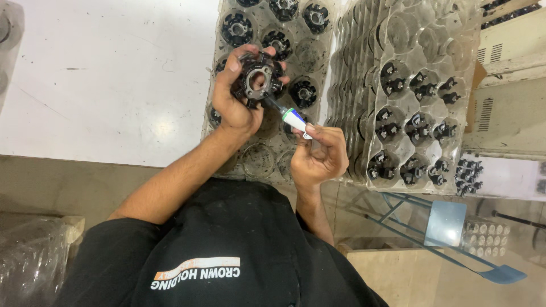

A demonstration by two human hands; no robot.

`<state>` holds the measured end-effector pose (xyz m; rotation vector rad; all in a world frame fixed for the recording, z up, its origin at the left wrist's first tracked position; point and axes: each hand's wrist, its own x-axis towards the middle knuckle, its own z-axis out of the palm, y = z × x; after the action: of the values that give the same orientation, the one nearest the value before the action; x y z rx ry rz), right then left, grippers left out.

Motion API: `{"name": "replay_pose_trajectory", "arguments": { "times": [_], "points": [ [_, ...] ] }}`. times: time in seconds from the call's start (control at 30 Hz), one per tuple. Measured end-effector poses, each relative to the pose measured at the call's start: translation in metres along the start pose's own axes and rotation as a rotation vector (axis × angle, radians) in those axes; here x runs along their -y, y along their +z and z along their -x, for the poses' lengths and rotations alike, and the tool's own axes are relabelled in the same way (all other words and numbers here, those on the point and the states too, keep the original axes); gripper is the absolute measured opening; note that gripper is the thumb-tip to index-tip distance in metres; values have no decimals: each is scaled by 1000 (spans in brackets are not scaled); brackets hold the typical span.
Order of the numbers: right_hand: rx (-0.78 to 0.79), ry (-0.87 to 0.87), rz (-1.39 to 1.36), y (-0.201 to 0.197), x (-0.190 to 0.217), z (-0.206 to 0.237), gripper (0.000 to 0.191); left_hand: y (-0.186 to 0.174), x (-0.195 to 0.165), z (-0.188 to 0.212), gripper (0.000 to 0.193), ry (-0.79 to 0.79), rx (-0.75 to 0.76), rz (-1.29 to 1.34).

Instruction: The person holds a black circular component in one hand and a small tube in the other, squeezing adhesive or lubricant onto the component's parts. They place the treated component back into a molded tray, pick up the next one, and repeat the same application cycle across many components. Around 01:05 they briefly wipe the tube tip with a cloth before resuming.

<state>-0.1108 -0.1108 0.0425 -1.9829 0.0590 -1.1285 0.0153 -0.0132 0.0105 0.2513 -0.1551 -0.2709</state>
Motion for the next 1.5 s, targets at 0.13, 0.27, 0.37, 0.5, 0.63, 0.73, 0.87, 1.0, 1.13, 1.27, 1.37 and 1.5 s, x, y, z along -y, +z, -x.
{"name": "replay_pose_trajectory", "arguments": {
  "times": [0.13,0.27,0.37,0.5,0.63,0.73,0.87,1.0,1.13,1.27,1.37,1.5],
  "points": [
    [-61,9,-11,6,-6,2,35,3,1,3,43,-115,-193,132],
    [-90,-72,15,9,-12,2,37,4,4,8,41,-173,-253,195],
    [-80,-31,-5,10,-15,2,32,3,6,10,41,-201,-264,224],
    [-76,-39,24,9,-15,3,34,0,6,9,39,-221,-249,261],
    [-77,-31,27,9,-15,3,35,-4,6,8,41,-256,-285,301],
    [-68,-7,27,8,-14,3,35,-6,7,9,41,-273,-305,305],
    [-60,81,-12,7,-13,2,32,-8,11,9,42,-297,-339,332],
    [-41,8,32,4,-14,1,34,-7,13,7,44,-319,-370,371],
    [0,143,-7,-4,-19,2,30,-6,18,5,44,-329,-372,361],
    [-12,165,31,-24,-31,3,33,-22,38,-12,42,-330,-400,294],
    [-157,241,-82,-49,-38,9,34,-52,72,-48,36,-339,-423,115],
    [-171,257,-41,-83,-48,16,32,-90,135,-85,34,-394,-502,-176]
  ]
}}
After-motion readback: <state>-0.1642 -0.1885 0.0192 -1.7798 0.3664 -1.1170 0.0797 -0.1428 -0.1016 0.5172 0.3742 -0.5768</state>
